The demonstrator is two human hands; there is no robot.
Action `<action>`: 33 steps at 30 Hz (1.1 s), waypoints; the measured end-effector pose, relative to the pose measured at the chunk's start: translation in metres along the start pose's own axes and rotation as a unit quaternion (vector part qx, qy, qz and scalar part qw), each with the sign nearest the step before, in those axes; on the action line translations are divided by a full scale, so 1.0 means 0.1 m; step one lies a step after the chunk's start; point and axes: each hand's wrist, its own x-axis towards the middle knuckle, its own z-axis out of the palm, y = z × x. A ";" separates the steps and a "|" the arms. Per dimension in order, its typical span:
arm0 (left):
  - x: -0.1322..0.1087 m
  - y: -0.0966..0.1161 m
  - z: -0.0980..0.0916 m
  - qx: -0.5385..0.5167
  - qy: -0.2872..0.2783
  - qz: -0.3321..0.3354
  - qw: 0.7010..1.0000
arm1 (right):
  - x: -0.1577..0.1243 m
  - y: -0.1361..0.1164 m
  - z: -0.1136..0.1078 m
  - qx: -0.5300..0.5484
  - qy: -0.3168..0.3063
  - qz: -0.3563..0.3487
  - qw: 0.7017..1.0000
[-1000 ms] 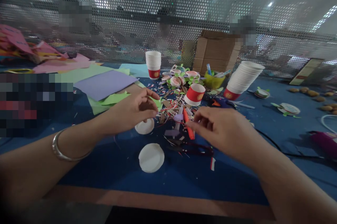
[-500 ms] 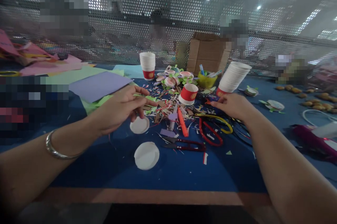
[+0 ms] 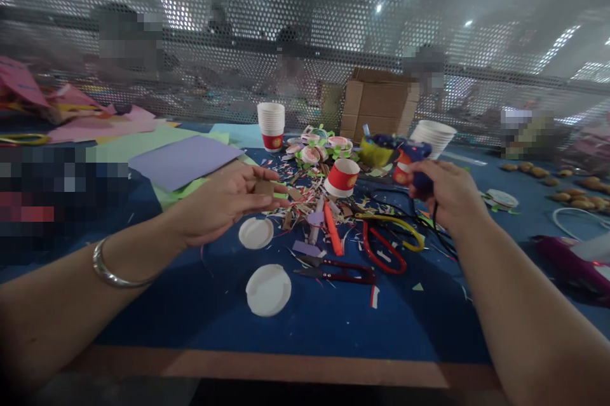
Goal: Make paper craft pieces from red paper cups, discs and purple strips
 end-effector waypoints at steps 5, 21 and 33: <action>-0.04 0.02 0.03 -0.028 -0.040 -0.034 0.998 | -0.18 -0.32 0.15 0.131 -0.037 0.066 0.988; -0.06 0.07 0.03 -0.045 -0.025 -0.041 0.998 | -0.51 -0.47 0.40 0.248 -0.167 0.021 0.954; -0.06 -0.01 0.07 -0.051 -0.001 0.000 0.999 | -0.68 -0.47 0.50 0.179 -0.188 0.005 0.966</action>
